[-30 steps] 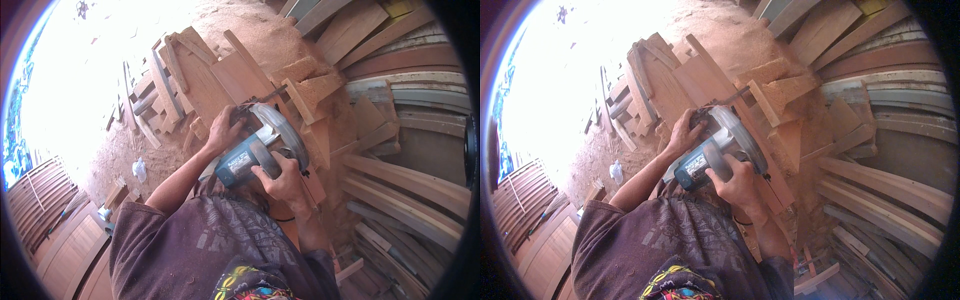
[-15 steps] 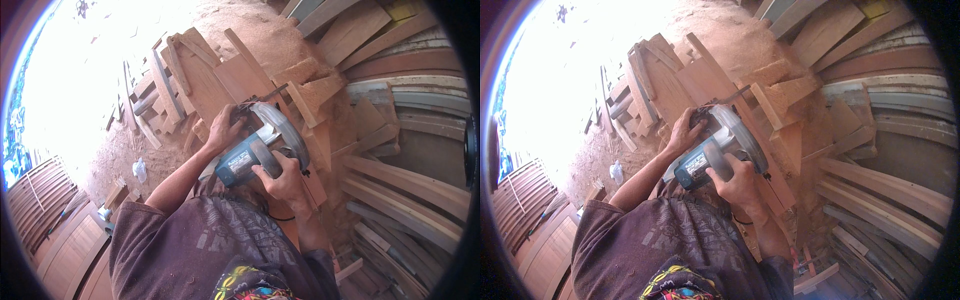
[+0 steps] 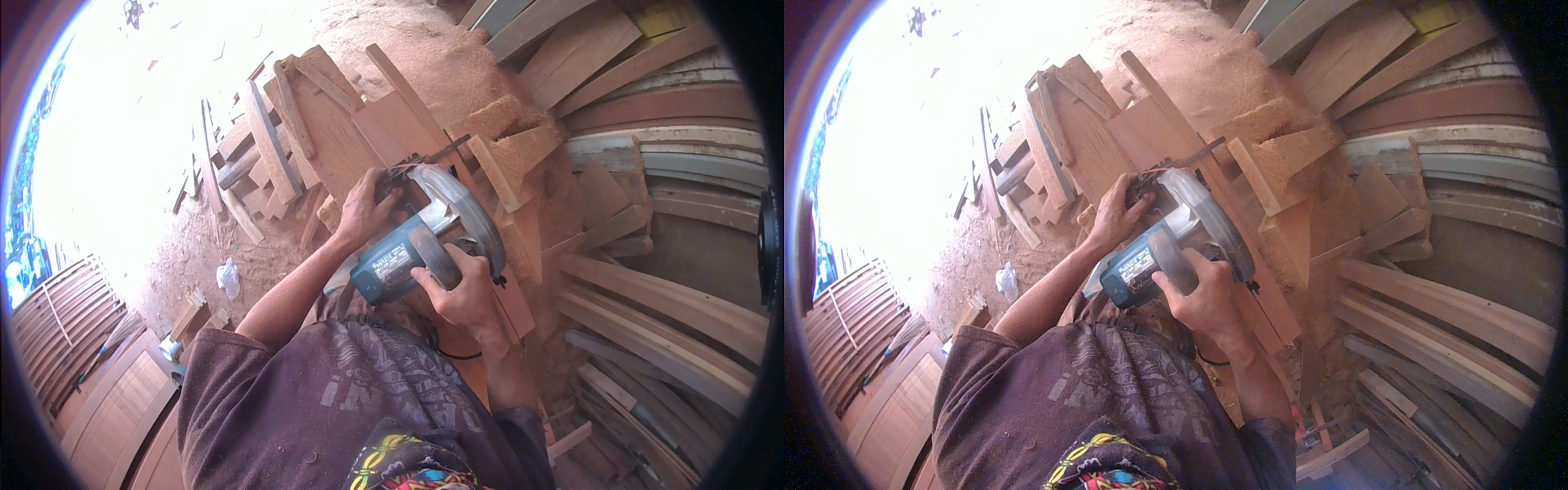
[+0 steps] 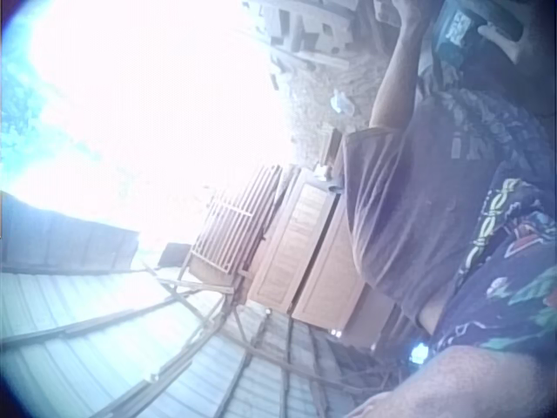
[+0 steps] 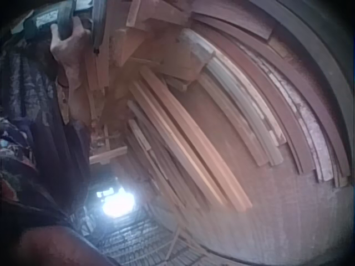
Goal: The person uses a circular saw to cut a wooden plank on a workbench, then switches to an electric sander to smooth the cut edges. The person handles the plank and tools directly, moving the plank to align cuts and sanding multiple edges.
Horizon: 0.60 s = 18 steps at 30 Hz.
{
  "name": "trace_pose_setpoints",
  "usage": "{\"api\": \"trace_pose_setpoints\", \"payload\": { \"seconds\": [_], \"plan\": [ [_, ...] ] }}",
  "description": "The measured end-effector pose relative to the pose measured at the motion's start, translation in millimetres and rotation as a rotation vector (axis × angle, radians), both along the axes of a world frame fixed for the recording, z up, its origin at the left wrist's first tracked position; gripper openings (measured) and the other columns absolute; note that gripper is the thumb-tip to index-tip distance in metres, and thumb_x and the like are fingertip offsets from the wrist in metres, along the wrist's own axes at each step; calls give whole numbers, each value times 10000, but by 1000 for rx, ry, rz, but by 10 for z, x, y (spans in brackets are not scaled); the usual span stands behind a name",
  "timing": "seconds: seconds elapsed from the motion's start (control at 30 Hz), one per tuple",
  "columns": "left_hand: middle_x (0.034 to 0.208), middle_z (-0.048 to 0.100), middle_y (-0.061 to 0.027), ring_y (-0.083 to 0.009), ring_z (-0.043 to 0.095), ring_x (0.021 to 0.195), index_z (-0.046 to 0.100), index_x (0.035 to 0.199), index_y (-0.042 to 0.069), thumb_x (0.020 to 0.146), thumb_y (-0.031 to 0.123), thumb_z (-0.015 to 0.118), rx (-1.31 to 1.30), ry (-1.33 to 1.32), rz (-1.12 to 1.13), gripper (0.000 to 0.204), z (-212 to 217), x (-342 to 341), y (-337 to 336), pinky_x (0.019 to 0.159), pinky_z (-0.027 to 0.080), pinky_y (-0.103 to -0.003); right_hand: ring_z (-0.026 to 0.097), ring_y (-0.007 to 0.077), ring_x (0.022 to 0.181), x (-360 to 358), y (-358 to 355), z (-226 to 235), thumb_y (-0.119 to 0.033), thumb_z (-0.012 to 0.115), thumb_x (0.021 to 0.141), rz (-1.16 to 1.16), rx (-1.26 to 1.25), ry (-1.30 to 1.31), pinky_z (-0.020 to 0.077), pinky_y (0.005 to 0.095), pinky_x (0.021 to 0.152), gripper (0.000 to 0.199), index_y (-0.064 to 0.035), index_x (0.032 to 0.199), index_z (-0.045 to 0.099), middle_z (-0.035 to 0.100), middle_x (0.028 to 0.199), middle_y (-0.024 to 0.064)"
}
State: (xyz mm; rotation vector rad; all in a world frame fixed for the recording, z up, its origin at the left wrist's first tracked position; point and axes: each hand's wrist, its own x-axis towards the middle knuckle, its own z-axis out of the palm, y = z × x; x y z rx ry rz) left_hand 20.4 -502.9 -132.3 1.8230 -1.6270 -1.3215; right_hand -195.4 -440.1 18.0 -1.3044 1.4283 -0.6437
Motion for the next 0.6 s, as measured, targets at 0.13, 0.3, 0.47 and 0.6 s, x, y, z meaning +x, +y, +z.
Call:
{"api": "trace_pose_setpoints", "payload": {
  "seconds": [0.13,0.3,0.47,0.6],
  "plan": [
    [1211,697,-216,-392,683,1162,576,1347,58,983,337,734,3,-26,-13,486,78,-1,-43,993,521,-491,684,165,626,13,-26,10,-150,836,892,-1,-15,2,513,350,587,221,13,876,688,690,686,107],
    [1203,698,-220,-394,683,1160,579,1335,49,983,340,733,-33,-16,-9,481,-34,57,-65,991,521,-493,682,161,628,63,-84,4,-152,834,893,-3,9,2,511,350,589,222,13,871,687,689,687,113],
    [1190,702,-219,-398,683,1163,579,1323,46,987,337,730,-17,9,3,470,-40,92,-100,992,519,-497,671,152,627,97,-98,-63,-151,833,892,-2,-10,6,508,348,589,220,17,879,691,682,682,109],
    [1196,704,-220,-398,683,1172,578,1327,46,988,332,731,-34,-25,-19,470,-32,119,-138,997,517,-499,669,156,619,131,-135,-59,-149,833,892,-8,-12,-1,505,347,585,218,18,884,693,677,676,110]
  ]
}}
